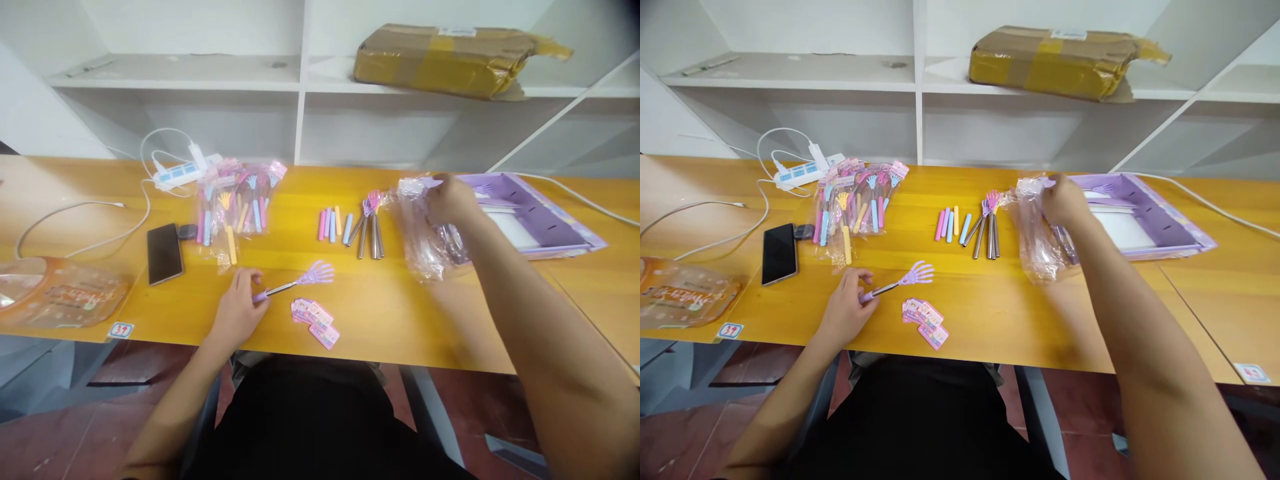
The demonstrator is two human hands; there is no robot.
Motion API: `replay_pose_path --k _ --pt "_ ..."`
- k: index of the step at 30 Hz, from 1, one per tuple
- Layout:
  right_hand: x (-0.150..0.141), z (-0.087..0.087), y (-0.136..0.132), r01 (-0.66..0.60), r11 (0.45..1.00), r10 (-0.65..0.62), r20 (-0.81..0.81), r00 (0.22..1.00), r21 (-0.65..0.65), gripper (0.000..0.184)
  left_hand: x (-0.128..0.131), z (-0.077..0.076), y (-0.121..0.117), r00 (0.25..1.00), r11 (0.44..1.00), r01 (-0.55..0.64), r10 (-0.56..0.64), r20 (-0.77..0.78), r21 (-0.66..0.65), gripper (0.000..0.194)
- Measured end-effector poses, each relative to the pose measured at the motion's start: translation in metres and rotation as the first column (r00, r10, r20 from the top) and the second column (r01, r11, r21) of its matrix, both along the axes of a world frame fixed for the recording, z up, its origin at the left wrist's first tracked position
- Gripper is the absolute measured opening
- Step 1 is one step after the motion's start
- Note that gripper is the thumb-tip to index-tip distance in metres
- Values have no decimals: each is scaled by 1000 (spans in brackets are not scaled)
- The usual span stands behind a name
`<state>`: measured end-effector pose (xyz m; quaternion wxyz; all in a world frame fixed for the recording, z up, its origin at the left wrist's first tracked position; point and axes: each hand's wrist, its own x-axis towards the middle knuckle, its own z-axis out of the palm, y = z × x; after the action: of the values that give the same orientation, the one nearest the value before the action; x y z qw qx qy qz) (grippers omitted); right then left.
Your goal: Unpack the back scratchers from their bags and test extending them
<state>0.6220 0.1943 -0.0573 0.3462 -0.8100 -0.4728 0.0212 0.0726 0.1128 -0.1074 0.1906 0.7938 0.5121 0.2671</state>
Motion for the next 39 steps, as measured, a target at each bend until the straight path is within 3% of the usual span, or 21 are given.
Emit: replay_pose_path --k 5,8,11,14,16,17,20,23,25,26,27,29,30,32,34,36,39 --pt "-17 -25 5 -6 998 -10 250 968 66 47 -1 -1 0 1000 1000 13 -13 5 6 41" --pt "-25 -37 9 -86 995 65 333 941 47 53 -1 -1 0 1000 999 28 -28 -6 27 42" --pt "-33 -55 11 -155 964 212 277 937 -215 69 -1 -1 1 999 999 36 -36 -14 18 41" --pt "-38 -64 13 -170 869 264 144 954 -465 76 -1 -1 1 999 999 39 -39 -13 9 41" --pt "-38 -59 14 -171 854 264 125 956 -491 77 -2 -1 1 999 999 46 -46 -9 15 41" --pt "-38 -53 13 -174 873 260 134 956 -455 76 -2 -1 1 999 998 51 -51 -4 21 40" --pt "-45 -26 1 -187 955 233 193 953 -231 65 -2 2 1 996 995 81 -83 31 53 33" --pt "-77 -1 -37 -281 955 295 185 938 -94 46 -2 10 -3 981 978 179 -185 49 111 14" --pt "-116 8 -79 -479 866 492 73 868 -140 31 1 18 -11 959 947 277 -283 16 165 13" --pt "-140 10 -102 -687 704 682 -101 725 -179 31 4 22 -16 941 923 333 -337 -14 195 17" --pt "-165 9 -125 -822 546 777 -271 568 -159 36 7 26 -23 918 891 394 -394 -49 224 21" --pt "-215 3 -166 -923 384 824 -451 343 1 46 16 31 -37 852 808 522 -507 -126 275 23" --pt "-236 -2 -182 -938 332 838 -486 246 98 47 21 33 -45 818 763 574 -553 -160 298 23" --pt "-269 -13 -204 -908 349 817 -550 174 232 49 30 33 -57 768 689 636 -606 -204 347 20" --pt "-286 -22 -214 -852 437 754 -634 172 289 53 37 34 -65 753 653 652 -617 -230 386 21" --pt "-292 -25 -218 -803 515 677 -717 165 301 57 40 35 -66 752 643 655 -608 -255 396 25" --pt "-290 -17 -222 -755 573 605 -786 127 319 65 38 41 -62 731 619 680 -614 -297 394 32"
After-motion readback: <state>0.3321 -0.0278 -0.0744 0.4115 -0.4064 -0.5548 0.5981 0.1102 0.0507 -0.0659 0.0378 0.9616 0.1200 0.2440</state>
